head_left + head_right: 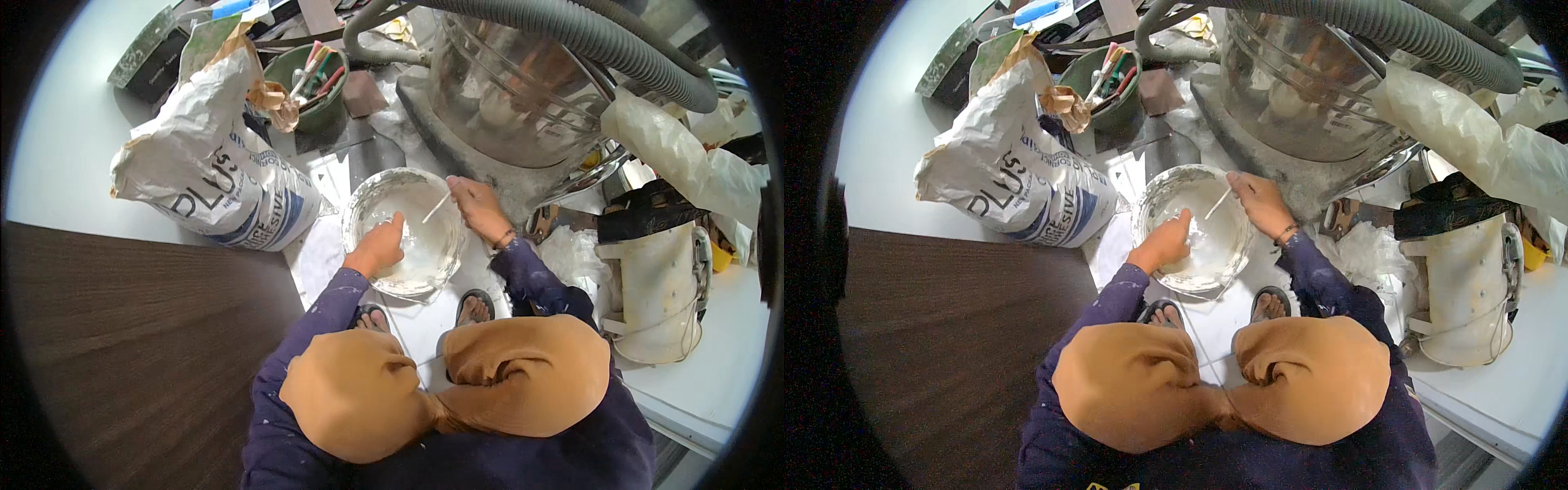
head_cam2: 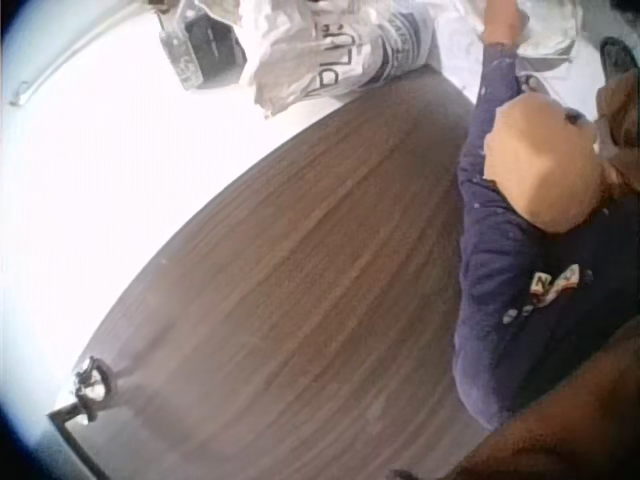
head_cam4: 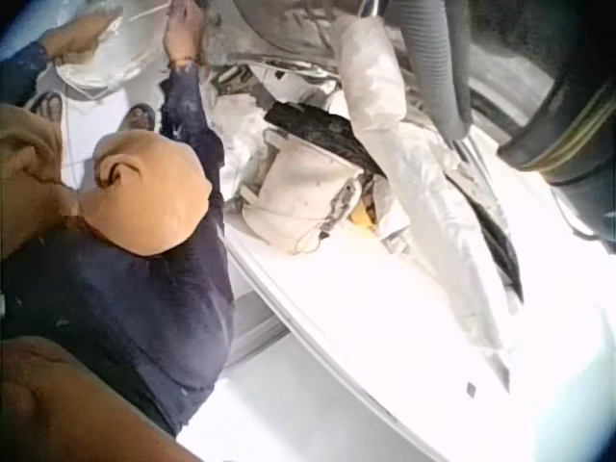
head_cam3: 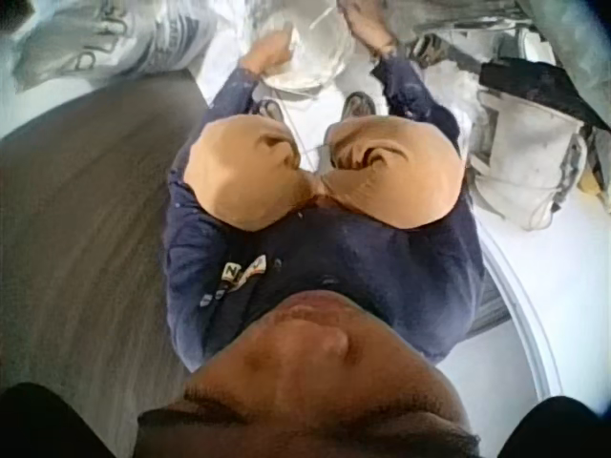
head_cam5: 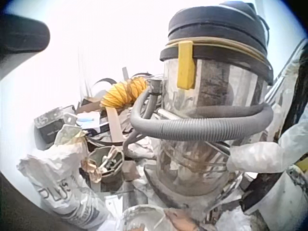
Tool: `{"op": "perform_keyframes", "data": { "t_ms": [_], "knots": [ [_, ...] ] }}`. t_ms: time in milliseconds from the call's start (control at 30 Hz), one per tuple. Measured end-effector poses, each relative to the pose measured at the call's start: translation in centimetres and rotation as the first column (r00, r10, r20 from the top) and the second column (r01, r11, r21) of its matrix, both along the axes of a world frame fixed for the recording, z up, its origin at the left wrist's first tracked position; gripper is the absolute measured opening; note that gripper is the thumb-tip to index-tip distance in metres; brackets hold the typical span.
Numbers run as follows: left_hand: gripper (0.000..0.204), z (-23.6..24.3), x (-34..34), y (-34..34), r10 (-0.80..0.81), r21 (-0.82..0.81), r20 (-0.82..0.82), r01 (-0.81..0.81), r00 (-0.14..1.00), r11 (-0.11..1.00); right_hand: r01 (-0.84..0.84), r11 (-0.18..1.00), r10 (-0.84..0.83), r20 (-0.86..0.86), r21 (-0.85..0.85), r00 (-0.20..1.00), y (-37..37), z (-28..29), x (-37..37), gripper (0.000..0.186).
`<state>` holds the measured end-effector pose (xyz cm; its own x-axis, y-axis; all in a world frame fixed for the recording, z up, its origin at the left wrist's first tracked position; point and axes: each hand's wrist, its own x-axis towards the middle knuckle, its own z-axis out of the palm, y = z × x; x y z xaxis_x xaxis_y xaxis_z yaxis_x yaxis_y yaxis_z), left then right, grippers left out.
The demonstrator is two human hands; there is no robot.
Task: The person mixes white adhesive in a bucket by hand, stands up, and attaches a roller cover to a frame before picking up a paint tray.
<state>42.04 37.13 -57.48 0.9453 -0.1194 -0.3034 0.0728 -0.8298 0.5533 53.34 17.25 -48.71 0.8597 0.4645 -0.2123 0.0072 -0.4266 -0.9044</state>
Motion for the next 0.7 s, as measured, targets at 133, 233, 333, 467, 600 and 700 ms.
{"op": "perform_keyframes", "data": {
  "t_ms": [133, 233, 333, 467, 600, 700],
  "knots": [
    [0.045, -1.3, 0.7, -0.5, 0.004, 0.061, 0.152, -0.013, 0.988, 0.998, 0.019, 1.0, -0.011, 0.543, -0.009, 0.839, -0.1, -4.4, 1.8, 0.036],
    [0.049, 0.3, 1.6, -2.4, -0.015, 0.028, 0.175, 0.01, 0.985, 1.0, 0.2, 0.958, -0.113, 0.37, -0.205, 0.922, -1.6, 2.2, 1.5, 0.031],
    [0.057, -2.5, 1.9, -1.6, -0.031, 0.043, 0.162, 0.025, 0.986, 0.999, 0.174, 0.977, -0.1, 0.452, -0.125, 0.886, -2.8, 1.2, 3.9, 0.029],
    [0.06, -6.0, 1.5, -1.0, -0.065, 0.1, 0.043, 0.06, 0.997, 0.993, 0.012, 0.899, 0.228, 0.49, -0.439, 0.842, -3.1, -1.4, 5.9, 0.03],
    [0.051, -7.5, 2.1, -1.3, -0.069, 0.212, -0.044, 0.077, 0.997, 0.974, -0.019, 0.845, 0.422, 0.645, -0.535, 0.637, -2.4, -1.9, 5.0, 0.035],
    [0.039, -6.5, 3.2, -2.2, -0.14, 0.237, -0.073, 0.154, 0.987, 0.959, 0.014, 0.797, 0.456, 0.617, -0.604, 0.641, -2.5, -1.3, 3.9, 0.04]
  ]
}}
